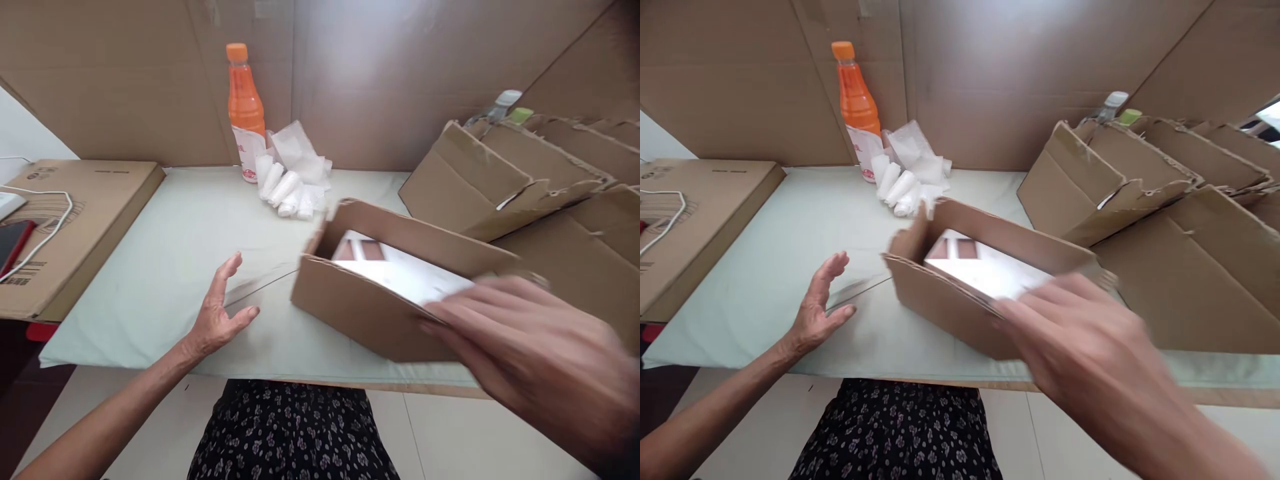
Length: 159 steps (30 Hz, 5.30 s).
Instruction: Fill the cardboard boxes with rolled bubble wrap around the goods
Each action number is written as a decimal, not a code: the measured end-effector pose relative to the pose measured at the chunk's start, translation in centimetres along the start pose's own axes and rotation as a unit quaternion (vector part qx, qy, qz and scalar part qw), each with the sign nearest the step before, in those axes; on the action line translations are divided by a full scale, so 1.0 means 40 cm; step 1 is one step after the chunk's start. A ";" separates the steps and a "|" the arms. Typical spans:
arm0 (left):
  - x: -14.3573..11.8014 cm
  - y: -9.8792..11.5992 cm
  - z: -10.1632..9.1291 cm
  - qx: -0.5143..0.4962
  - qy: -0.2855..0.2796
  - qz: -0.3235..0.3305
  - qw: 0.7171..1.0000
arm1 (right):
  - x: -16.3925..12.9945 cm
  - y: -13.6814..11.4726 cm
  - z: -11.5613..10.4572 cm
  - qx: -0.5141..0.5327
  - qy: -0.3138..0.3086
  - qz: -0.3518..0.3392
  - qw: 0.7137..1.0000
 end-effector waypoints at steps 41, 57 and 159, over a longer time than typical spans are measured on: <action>0.105 -0.216 -0.021 0.043 0.194 -0.261 0.945 | 0.223 0.150 0.528 0.350 -0.189 0.195 0.896; 0.067 -0.245 -0.044 0.093 0.221 -0.304 0.922 | 0.516 0.401 0.580 0.196 0.030 0.276 0.940; -0.096 0.163 0.186 -0.161 -0.186 -0.212 0.946 | 0.330 0.097 0.576 0.307 -0.200 0.198 0.909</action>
Point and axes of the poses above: each hand's wrist, its own x-axis towards the middle knuckle, its own z-axis out of the palm, y = z × x, the point moved 5 cm from there along x, towards the middle knuckle, and after that the axes turned 15 degrees about z, right-handed, at the moved point
